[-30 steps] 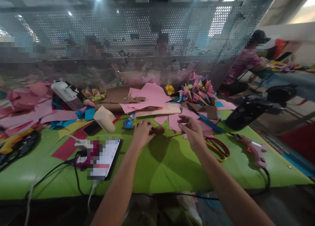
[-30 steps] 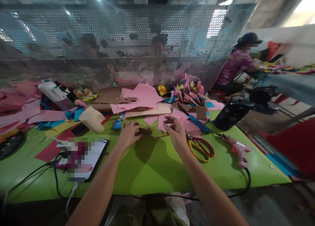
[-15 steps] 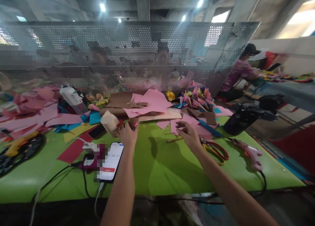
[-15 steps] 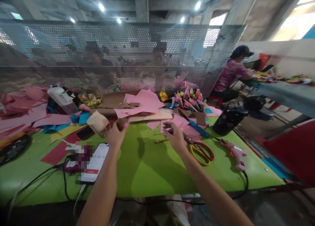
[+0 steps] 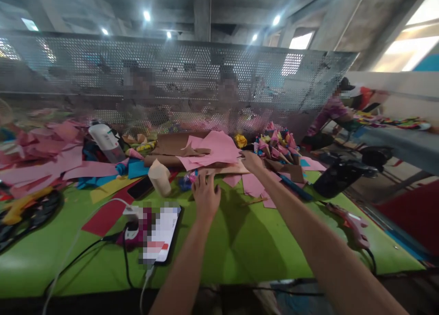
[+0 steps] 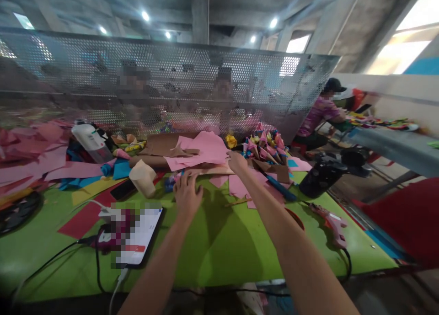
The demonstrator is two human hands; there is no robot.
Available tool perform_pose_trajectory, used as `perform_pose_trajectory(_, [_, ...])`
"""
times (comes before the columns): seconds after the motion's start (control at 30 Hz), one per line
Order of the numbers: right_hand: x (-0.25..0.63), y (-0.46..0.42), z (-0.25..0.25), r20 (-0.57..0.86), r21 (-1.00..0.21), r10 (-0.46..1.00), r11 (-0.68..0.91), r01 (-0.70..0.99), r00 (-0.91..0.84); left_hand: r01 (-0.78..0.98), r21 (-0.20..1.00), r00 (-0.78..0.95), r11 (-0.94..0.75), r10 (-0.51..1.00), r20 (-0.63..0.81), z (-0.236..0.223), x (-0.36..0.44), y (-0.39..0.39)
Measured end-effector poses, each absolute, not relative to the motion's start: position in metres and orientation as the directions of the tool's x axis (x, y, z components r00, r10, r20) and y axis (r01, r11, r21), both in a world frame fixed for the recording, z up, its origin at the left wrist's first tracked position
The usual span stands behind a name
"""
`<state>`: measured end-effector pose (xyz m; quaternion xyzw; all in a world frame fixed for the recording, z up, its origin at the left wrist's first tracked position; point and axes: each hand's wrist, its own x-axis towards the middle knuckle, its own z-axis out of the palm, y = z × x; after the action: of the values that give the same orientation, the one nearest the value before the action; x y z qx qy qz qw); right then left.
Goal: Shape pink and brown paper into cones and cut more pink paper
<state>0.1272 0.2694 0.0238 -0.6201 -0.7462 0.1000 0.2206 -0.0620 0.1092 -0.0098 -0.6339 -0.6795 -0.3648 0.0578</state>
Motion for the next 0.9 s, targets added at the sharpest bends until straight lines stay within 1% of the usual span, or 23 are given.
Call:
perform_pose_trajectory(0.13, [0.121,0.283,0.012,0.108,-0.295,0.990,0.120,0.948,-0.092,0.908,0.398,-0.136,-0.131,0.805,0.577,-0.013,-0.055,0.107])
perform_pose_trajectory(0.27, [0.124,0.287,0.010,0.054,-0.194,0.994,0.101,0.976,-0.092,0.899,0.400,-0.107,-0.178,0.796,0.596,-0.009,-0.050,0.099])
perform_pose_trajectory(0.37, [0.138,0.288,0.019,0.073,-0.149,0.994,0.090,0.985,-0.080,0.876,0.428,-0.067,-0.222,0.823,0.564,-0.003,-0.041,0.091])
perform_pose_trajectory(0.43, [0.149,0.291,0.029,0.105,-0.127,0.994,0.050,0.991,-0.037,0.855,0.455,-0.045,-0.248,0.839,0.543,0.001,-0.036,0.085])
perform_pose_trajectory(0.53, [0.152,0.298,0.044,0.156,-0.114,0.988,0.009,0.993,0.008,0.824,0.479,0.035,-0.302,0.871,0.490,0.004,-0.030,0.079])
perform_pose_trajectory(0.57, [0.148,0.303,0.048,0.165,-0.120,0.986,0.027,0.992,-0.007,0.813,0.484,0.078,-0.323,0.885,0.459,0.004,-0.028,0.077])
perform_pose_trajectory(0.63, [0.127,0.313,0.051,0.152,-0.150,0.984,0.112,0.982,-0.089,0.795,0.491,0.168,-0.356,0.907,0.386,0.005,-0.026,0.074])
perform_pose_trajectory(0.77, [0.060,0.339,0.041,0.054,-0.256,0.938,0.344,0.903,-0.342,0.789,0.473,0.314,-0.391,0.919,0.237,0.005,-0.022,0.072])
perform_pose_trajectory(0.83, [0.025,0.349,0.033,0.026,-0.296,0.900,0.422,0.857,-0.434,0.800,0.445,0.360,-0.401,0.916,0.179,0.005,-0.021,0.072])
perform_pose_trajectory(0.9, [-0.009,0.355,0.027,0.002,-0.327,0.869,0.469,0.821,-0.496,0.813,0.429,0.371,-0.394,0.918,0.141,0.006,-0.021,0.074])
